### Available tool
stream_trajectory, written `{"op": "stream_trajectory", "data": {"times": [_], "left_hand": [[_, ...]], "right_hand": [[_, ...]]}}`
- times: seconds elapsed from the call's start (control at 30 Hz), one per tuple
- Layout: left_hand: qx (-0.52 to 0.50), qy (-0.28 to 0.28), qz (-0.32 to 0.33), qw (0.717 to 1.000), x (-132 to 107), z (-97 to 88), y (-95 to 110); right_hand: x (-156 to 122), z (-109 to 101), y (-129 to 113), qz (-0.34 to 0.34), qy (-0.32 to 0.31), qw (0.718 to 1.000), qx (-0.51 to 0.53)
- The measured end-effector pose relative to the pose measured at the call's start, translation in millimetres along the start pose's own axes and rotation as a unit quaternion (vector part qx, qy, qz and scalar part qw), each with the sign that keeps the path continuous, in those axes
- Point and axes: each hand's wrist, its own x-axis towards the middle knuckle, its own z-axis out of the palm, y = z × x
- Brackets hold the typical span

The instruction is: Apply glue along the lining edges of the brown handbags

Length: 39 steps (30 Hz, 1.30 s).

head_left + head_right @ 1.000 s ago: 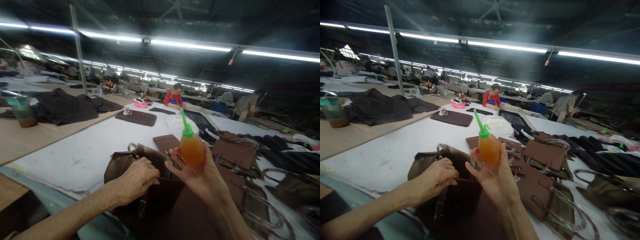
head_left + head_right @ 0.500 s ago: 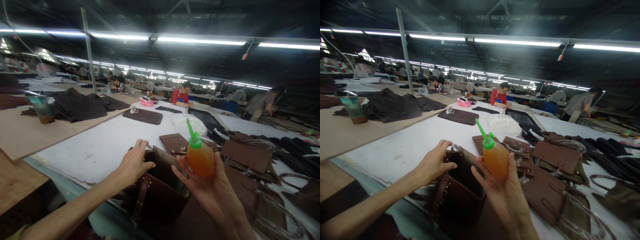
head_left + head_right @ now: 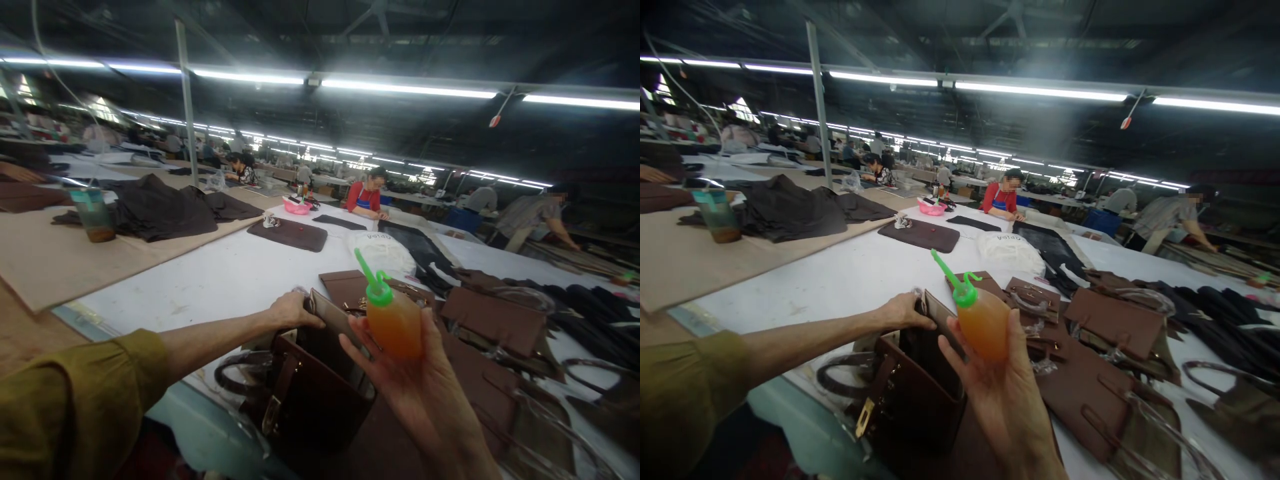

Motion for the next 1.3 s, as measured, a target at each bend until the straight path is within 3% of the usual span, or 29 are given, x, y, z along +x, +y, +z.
{"op": "stream_trajectory", "data": {"times": [0.1, 0.3, 0.47, 0.63, 0.83, 1.03, 1.17, 1.3], "left_hand": [[-0.016, 0.025, -0.008, 1.000, 7, 7.8, -4], [-0.152, -0.024, 0.049, 0.987, 3, 17.0, -21], [-0.254, -0.038, 0.105, 0.961, -6, 13.2, -26], [-0.291, -0.045, 0.137, 0.946, -12, 0.5, -16], [-0.243, -0.064, 0.150, 0.956, -13, -37.4, 21], [-0.063, -0.138, 0.191, 0.970, -5, -71.5, 65], [0.040, -0.215, 0.201, 0.955, -3, -71.3, 76], [0.088, -0.282, 0.184, 0.937, -5, -51.6, 75]], "right_hand": [[0, -1, -2, 0.001, 0.018, 1.000, -0.001], [0, -3, -8, -0.017, 0.049, 0.999, 0.009], [0, -2, -10, -0.025, 0.076, 0.997, 0.020], [-5, 1, -15, -0.032, 0.110, 0.993, 0.032], [-20, 2, -20, -0.034, 0.098, 0.994, 0.034], [-46, -5, -22, -0.028, 0.094, 0.995, 0.025], [-60, -35, -27, -0.056, 0.096, 0.994, -0.013], [-70, -76, -35, -0.115, 0.134, 0.979, -0.099]]}}
